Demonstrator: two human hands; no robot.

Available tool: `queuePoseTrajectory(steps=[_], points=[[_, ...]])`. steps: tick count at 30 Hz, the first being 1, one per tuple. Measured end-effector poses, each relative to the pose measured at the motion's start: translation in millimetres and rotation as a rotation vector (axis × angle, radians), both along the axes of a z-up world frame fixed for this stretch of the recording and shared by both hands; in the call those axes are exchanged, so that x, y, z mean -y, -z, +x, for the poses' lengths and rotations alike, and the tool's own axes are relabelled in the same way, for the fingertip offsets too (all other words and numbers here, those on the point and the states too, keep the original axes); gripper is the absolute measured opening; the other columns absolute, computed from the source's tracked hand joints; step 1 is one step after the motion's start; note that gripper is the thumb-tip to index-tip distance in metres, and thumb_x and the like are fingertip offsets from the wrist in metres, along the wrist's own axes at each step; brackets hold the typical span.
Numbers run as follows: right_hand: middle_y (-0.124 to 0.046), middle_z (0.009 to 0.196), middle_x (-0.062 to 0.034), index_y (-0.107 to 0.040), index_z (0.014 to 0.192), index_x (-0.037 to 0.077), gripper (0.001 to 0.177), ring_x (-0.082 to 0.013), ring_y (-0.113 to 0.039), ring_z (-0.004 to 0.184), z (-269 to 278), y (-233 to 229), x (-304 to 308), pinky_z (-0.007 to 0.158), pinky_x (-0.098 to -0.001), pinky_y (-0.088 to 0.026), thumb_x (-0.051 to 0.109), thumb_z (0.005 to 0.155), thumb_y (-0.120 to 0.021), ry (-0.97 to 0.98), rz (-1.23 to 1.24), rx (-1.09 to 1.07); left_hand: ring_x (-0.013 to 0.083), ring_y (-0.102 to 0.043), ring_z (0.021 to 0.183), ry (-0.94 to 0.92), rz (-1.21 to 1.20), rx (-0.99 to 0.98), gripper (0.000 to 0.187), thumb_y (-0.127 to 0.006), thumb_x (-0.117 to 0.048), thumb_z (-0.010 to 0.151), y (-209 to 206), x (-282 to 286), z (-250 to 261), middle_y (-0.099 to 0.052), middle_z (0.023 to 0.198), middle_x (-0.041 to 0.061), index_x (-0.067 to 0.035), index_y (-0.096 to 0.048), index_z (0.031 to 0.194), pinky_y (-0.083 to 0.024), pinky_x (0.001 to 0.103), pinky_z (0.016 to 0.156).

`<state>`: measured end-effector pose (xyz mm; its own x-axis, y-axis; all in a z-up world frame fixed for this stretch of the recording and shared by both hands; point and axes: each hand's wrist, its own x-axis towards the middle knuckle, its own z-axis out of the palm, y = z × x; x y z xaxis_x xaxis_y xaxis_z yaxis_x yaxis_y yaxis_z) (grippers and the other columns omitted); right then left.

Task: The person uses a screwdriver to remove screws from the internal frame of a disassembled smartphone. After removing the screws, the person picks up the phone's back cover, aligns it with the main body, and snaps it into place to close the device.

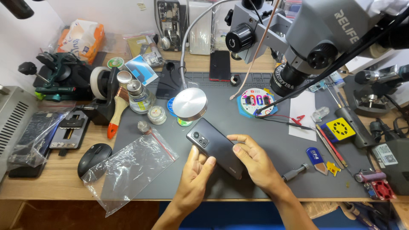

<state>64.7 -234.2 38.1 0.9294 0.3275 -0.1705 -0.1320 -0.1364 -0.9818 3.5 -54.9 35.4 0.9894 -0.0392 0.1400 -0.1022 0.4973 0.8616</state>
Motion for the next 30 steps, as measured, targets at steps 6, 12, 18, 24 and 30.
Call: queuePoseTrajectory(steps=[6,12,18,24,30], points=[[-0.067,0.071,-0.0097,-0.061,0.136,0.012,0.040,-0.0168,-0.055,0.046,2,25,3,0.040,-0.0277,-0.048,0.029,0.100,-0.059,-0.084,-0.008,-0.034,0.0171,-0.049,0.143,-0.153,0.074,0.020,0.069,-0.055,-0.029,0.104,-13,18,3,-0.052,0.157,0.011,-0.003,-0.030,0.162,-0.036,0.031,0.120],[-0.032,0.061,0.0049,-0.057,0.135,0.018,0.046,-0.0079,-0.034,0.049,-9,14,3,0.047,-0.0264,-0.032,0.032,0.095,-0.075,-0.049,-0.201,0.019,0.0199,-0.066,0.118,-0.136,-0.057,-0.077,0.049,-0.054,-0.025,0.103,-5,35,2,-0.068,0.131,0.013,-0.004,-0.049,0.147,-0.053,0.034,0.104],[-0.061,0.123,-0.0050,-0.063,0.125,0.010,0.050,-0.0161,-0.064,0.100,-6,30,9,0.077,-0.0275,-0.059,0.041,0.088,-0.077,0.157,-0.129,0.512,0.0201,-0.067,0.117,-0.151,0.127,-0.188,0.041,-0.056,-0.015,0.099,-1,32,0,-0.074,0.127,0.013,-0.001,-0.063,0.137,-0.054,0.036,0.104],[-0.082,0.105,-0.0014,-0.076,0.110,0.016,0.030,-0.0172,-0.075,0.100,-7,12,13,0.091,-0.0305,-0.055,0.040,0.092,-0.073,0.220,-0.228,0.520,0.0103,-0.060,0.104,0.141,0.411,-0.234,0.031,-0.056,-0.020,0.102,6,37,-19,-0.068,0.113,0.003,-0.007,-0.065,0.128,-0.051,0.029,0.096],[-0.076,0.122,-0.0089,-0.071,0.124,0.008,0.057,-0.0219,-0.071,0.119,-9,4,21,0.103,-0.0343,-0.051,0.053,0.104,-0.044,0.059,-0.074,0.571,0.0136,-0.063,0.105,0.121,0.239,-0.272,0.028,-0.059,-0.013,0.099,3,38,-22,-0.072,0.114,0.007,-0.003,-0.067,0.124,-0.053,0.033,0.096]])
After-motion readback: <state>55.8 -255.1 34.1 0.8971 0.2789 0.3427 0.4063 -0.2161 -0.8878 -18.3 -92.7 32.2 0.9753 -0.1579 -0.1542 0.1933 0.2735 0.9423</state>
